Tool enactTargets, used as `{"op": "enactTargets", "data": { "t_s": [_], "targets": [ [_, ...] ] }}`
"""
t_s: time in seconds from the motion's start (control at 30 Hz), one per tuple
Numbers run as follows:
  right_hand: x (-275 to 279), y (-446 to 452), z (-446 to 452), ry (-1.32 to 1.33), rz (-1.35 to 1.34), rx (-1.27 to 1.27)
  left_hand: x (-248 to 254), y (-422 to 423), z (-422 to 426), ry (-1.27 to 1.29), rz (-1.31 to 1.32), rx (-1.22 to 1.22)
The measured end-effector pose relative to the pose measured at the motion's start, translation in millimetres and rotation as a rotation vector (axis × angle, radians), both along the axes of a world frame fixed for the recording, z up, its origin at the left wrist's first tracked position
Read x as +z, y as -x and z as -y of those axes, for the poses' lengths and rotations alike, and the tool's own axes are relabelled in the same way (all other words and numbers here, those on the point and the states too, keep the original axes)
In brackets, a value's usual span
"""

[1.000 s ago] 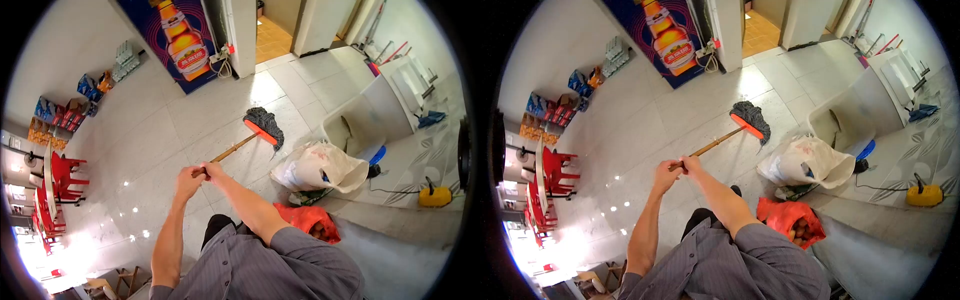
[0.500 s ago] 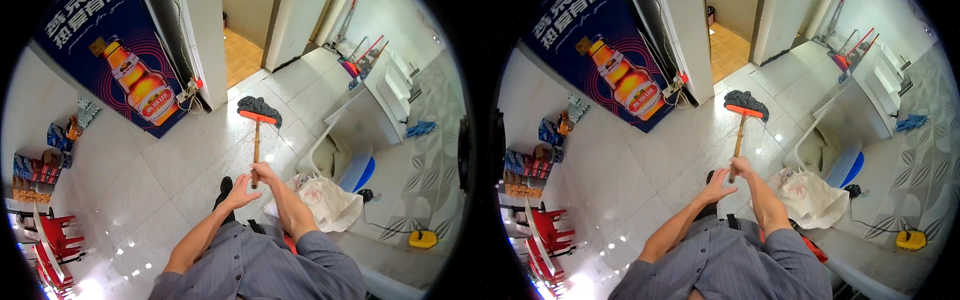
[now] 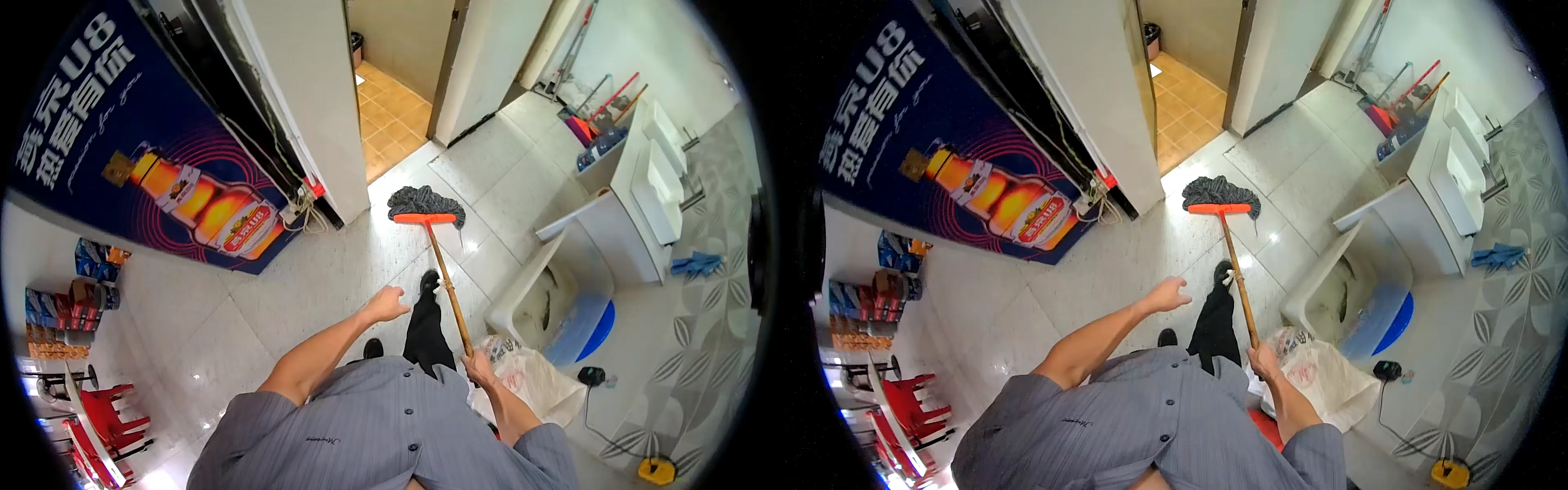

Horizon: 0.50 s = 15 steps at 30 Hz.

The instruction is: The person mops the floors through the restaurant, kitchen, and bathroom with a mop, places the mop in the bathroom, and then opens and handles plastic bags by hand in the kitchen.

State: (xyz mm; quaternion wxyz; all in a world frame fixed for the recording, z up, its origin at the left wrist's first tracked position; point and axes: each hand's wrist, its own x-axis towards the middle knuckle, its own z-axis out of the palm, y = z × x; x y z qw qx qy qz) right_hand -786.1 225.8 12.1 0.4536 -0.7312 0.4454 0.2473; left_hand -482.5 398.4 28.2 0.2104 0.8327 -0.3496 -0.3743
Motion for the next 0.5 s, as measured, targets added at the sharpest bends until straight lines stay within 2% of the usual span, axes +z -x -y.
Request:
{"op": "enactTargets", "data": {
  "t_s": [0.07,0.1,0.23,0.3,0.37,0.5],
  "targets": [
    [-30.5,-12.3,38.4,0.063,0.061,0.074,-2.1,-32.0,43.5,0.027,0.026,-0.002],
    [-33.6,-25.0,57.4,0.126,0.115,0.145,-4.3,-50.4,63.2,0.024,0.026,0.007],
    [-38.7,-111.3,146.9,0.111,0.036,0.254,-17.5,-140.2,141.4,0.024,0.063,0.075],
    [-36.2,-161.6,184.2,0.097,0.087,0.248,-22.9,-186.8,169.8,0.043,0.101,0.145],
    [-35.7,-220.2,222.5,0.042,0.075,0.255,1.5,-235.8,202.3,0.037,0.099,0.220],
    [-18.1,-315.4,264.0,-0.021,0.070,0.279,52.2,-320.8,252.0,0.155,0.157,0.575]
  ]
}}
